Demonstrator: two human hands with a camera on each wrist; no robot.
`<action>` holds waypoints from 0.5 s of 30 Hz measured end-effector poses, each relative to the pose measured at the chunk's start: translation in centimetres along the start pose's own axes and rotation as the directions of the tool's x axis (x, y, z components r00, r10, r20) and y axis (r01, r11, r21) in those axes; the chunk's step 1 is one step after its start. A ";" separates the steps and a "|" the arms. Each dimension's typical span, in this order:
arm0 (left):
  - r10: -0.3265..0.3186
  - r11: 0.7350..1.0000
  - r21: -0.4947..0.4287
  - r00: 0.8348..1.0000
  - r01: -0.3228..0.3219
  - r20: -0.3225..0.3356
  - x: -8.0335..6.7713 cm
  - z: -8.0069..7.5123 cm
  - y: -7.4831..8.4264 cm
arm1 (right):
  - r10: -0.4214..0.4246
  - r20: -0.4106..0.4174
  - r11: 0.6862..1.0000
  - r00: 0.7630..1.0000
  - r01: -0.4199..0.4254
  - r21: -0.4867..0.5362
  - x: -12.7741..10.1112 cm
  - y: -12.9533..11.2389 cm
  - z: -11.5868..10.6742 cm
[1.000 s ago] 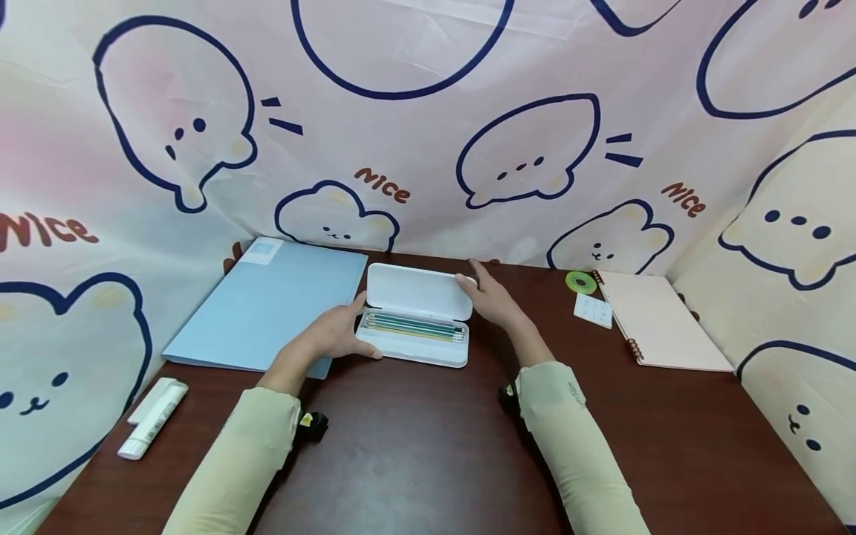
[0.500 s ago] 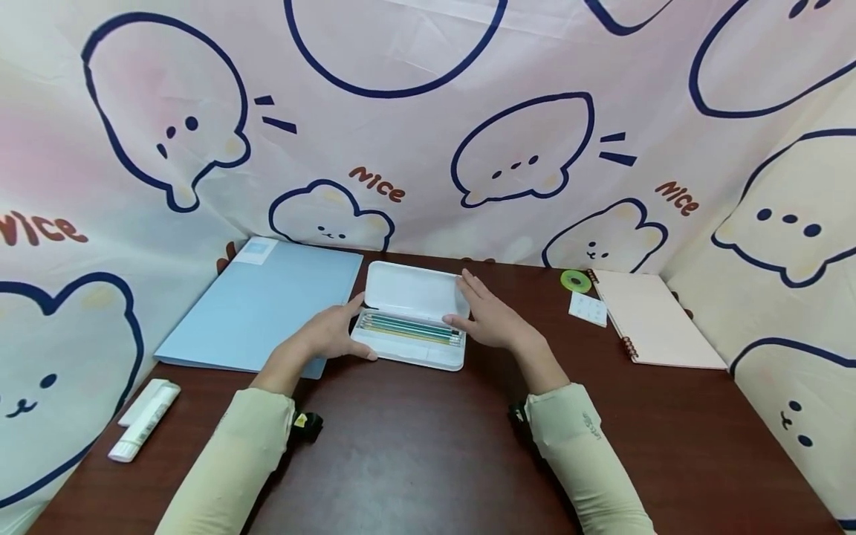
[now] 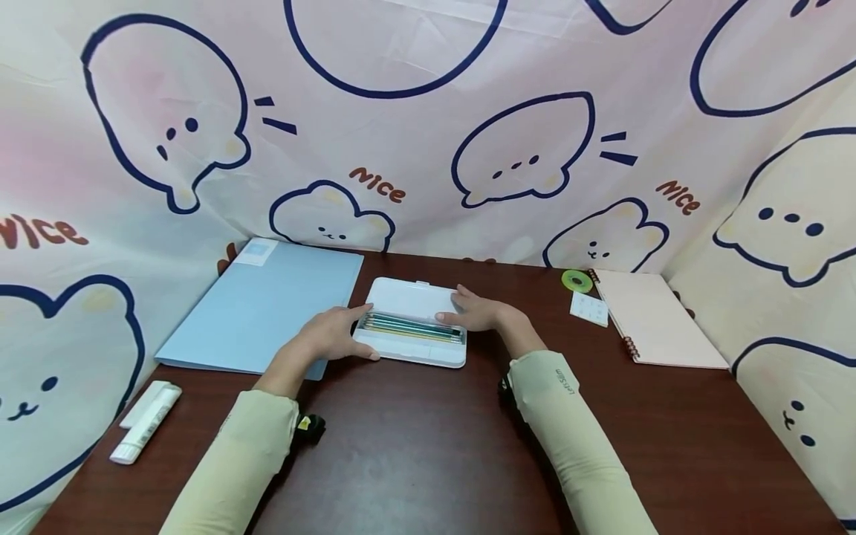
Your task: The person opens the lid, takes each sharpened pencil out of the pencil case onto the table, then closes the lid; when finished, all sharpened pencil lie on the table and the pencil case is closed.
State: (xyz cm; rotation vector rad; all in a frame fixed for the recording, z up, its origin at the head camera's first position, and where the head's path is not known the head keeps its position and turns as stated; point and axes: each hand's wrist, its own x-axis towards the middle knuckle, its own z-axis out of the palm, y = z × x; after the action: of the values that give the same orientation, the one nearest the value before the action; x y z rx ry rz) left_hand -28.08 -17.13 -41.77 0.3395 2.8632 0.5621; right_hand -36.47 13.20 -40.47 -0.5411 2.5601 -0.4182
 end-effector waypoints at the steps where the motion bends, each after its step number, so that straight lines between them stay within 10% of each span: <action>1: -0.003 1.000 -0.001 1.000 0.003 -0.001 0.0 0.1 0.0 | -0.011 -0.022 1.000 1.000 0.011 0.004 -0.1 0.0 0.0; 9: -0.014 1.000 -0.009 1.000 0.014 -0.011 0.2 0.4 -0.1 | -0.138 -0.249 0.990 0.959 0.123 -0.075 -2.8 -1.8 0.3; 15: -0.005 1.000 -0.017 1.000 0.004 -0.008 0.4 0.5 -0.4 | -0.200 -0.222 0.980 0.954 0.198 -0.034 -4.4 -2.9 0.9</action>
State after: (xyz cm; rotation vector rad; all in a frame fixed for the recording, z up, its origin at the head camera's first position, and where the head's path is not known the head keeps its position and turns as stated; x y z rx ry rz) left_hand -28.37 -17.20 -42.40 0.3287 2.8644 0.5876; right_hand -31.65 12.48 -38.37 -0.8023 2.7337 -0.5639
